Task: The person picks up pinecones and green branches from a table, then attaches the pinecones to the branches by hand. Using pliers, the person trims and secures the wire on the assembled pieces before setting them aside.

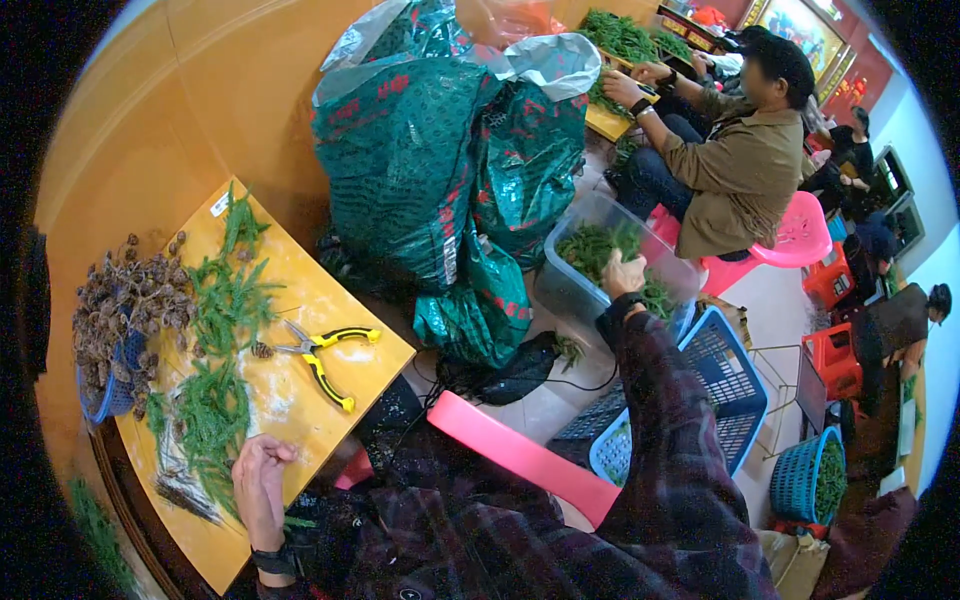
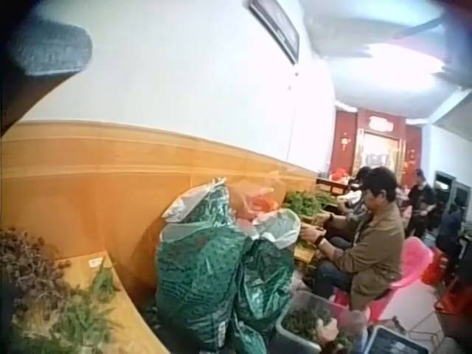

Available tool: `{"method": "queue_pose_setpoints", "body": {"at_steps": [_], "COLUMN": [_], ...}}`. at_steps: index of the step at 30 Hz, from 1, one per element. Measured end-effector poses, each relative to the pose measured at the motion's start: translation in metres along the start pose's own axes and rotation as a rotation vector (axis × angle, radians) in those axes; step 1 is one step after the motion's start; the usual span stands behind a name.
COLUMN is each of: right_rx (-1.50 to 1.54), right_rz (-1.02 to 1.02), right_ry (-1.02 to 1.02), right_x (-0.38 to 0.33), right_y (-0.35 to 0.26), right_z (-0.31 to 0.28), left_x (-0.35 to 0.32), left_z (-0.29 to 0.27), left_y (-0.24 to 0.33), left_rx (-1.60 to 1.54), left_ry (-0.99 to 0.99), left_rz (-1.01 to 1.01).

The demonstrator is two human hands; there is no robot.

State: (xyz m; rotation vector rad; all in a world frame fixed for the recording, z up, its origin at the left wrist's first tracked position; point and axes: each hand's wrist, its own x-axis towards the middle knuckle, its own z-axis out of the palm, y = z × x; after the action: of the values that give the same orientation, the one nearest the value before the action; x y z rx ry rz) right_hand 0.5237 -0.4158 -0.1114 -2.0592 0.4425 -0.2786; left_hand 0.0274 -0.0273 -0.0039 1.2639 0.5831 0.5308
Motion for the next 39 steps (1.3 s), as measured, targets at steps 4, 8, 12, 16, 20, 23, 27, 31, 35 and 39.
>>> {"method": "queue_pose_setpoints", "body": {"at_steps": [4, 8, 12, 16, 20, 23, 27, 31, 35, 39], "right_rx": [0.053, 0.341, 0.407, 0.409, 0.287, 0.205, 0.074, 0.196, 0.223, 0.064], "right_rz": [-0.029, -0.227, -0.481, -0.755, -1.005, -1.228, -1.389, -1.464, -1.643, -1.816], "right_ry": [-0.258, -0.595, -0.946, -1.292, -1.476, -1.424, -1.329, -1.365, -1.295, -1.237], "right_x": [-0.042, -0.123, -0.217, -0.313, -0.375, -0.394, -0.4, -0.429, -0.457, -0.478], "right_y": [0.001, -0.05, -0.15, -0.216, -0.229, -0.229, -0.237, -0.262, -0.286, -0.303], "right_z": [0.033, 0.09, 0.093, 0.101, 0.124, 0.137, 0.148, 0.159, 0.187, 0.225], "left_x": [-0.003, -0.006, 0.0, -0.007, -0.007, -0.009, -0.007, -0.01, -0.006, -0.004], "left_z": [0.002, -0.001, -0.004, -0.011, -0.015, -0.019, -0.017, -0.022, -0.028, -0.03], "left_y": [0.003, 0.009, 0.003, 0.006, 0.004, 0.003, 0.005, 0.01, 0.012, 0.015], "left_rx": [0.021, 0.059, 0.118, 0.1, 0.109, 0.09, 0.061, 0.121, 0.162, 0.142], "left_ry": [0.005, 0.045, 0.008, -0.026, -0.011, 0.015, -0.028, -0.073, -0.159, -0.17], "left_rz": [-0.018, -0.032, -0.01, -0.011, -0.031, -0.051, -0.053, -0.077, -0.019, -0.026]}}
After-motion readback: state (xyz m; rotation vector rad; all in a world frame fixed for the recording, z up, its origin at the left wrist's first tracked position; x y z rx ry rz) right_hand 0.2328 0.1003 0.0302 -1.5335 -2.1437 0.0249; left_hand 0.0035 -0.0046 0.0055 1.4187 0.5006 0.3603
